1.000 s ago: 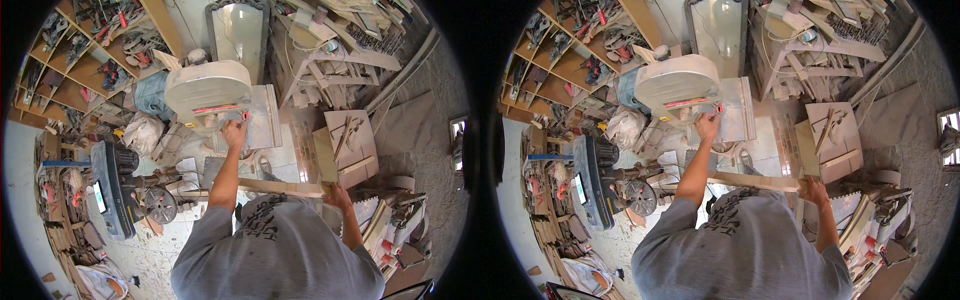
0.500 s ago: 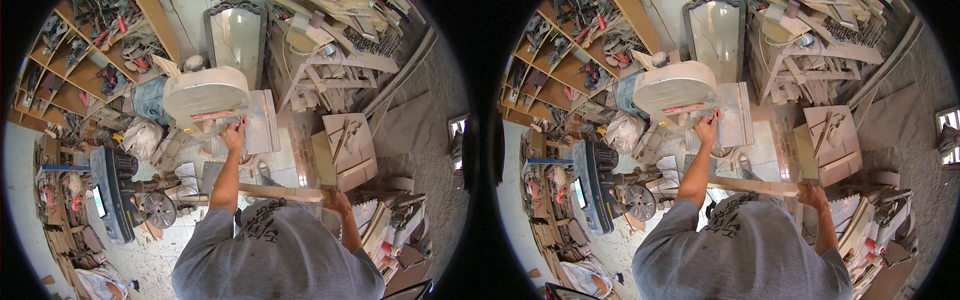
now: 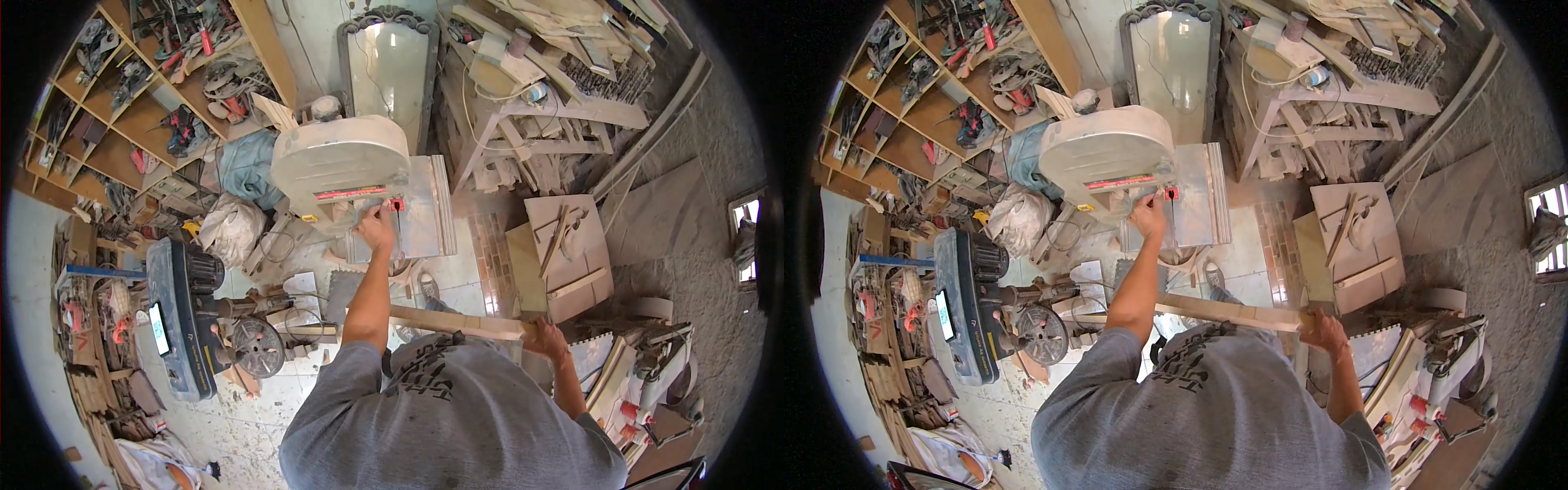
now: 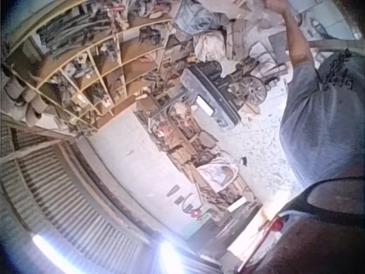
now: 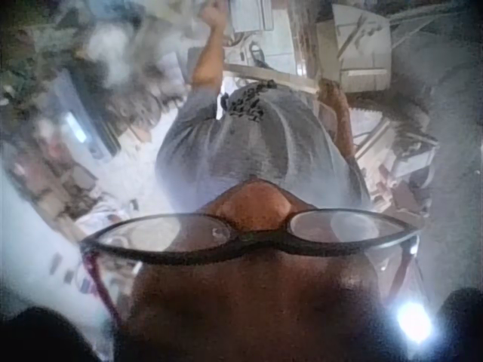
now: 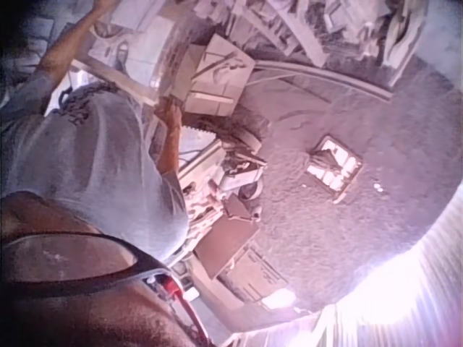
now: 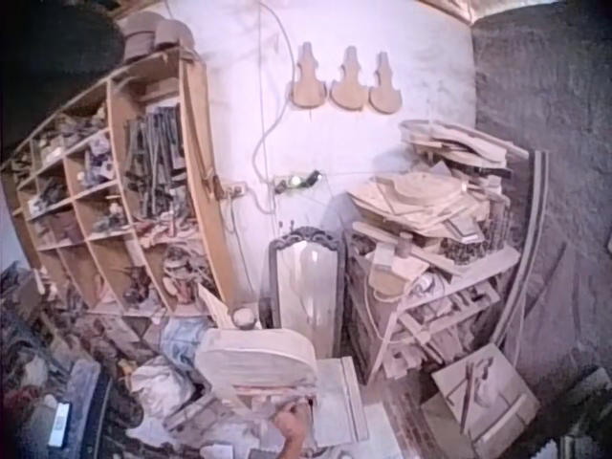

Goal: The person uses a band saw to cut a curved profile into a wooden guitar neck, guiding the workpiece through the blade with both hands.

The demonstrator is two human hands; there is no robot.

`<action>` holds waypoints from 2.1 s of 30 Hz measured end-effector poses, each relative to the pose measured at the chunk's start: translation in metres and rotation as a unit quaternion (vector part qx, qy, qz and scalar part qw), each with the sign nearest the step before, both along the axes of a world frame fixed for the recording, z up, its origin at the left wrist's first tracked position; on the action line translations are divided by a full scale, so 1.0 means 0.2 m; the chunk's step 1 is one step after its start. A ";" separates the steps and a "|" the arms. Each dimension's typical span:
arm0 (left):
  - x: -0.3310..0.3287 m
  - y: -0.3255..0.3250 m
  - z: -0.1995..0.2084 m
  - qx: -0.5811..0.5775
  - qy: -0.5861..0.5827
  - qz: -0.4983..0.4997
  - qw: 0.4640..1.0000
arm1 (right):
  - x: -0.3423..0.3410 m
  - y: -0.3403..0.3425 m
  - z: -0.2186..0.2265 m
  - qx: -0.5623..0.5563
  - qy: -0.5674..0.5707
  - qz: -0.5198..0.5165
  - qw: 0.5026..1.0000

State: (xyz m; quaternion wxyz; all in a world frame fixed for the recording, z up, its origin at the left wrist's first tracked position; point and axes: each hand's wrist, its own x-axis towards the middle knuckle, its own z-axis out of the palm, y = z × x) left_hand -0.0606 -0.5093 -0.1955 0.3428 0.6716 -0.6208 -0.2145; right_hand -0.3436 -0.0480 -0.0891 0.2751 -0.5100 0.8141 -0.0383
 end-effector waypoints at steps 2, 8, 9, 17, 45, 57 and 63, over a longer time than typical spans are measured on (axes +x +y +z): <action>0.01 -0.04 0.00 -0.006 0.046 0.053 0.998 | 0.01 0.00 0.01 0.010 0.004 -0.001 1.000; 0.07 -0.12 0.02 0.002 0.003 0.100 0.995 | 0.02 0.00 0.03 0.001 -0.004 0.001 1.000; 0.08 -0.13 0.02 0.015 -0.009 0.094 0.995 | 0.02 -0.01 0.03 0.002 -0.003 0.000 1.000; 0.19 -0.13 0.05 -0.038 -0.078 0.004 0.996 | 0.00 0.04 -0.05 0.000 -0.011 0.000 1.000; 0.66 0.76 0.14 0.080 0.021 -0.454 0.887 | 0.24 0.06 0.27 -0.023 0.081 -0.043 0.995; 0.46 1.37 0.02 0.164 -0.114 -0.629 0.751 | 0.30 0.59 0.37 0.010 0.082 -0.141 0.986; -0.03 1.55 0.15 0.068 -0.133 -0.720 0.678 | 0.43 1.28 0.50 -0.021 0.083 -0.330 0.940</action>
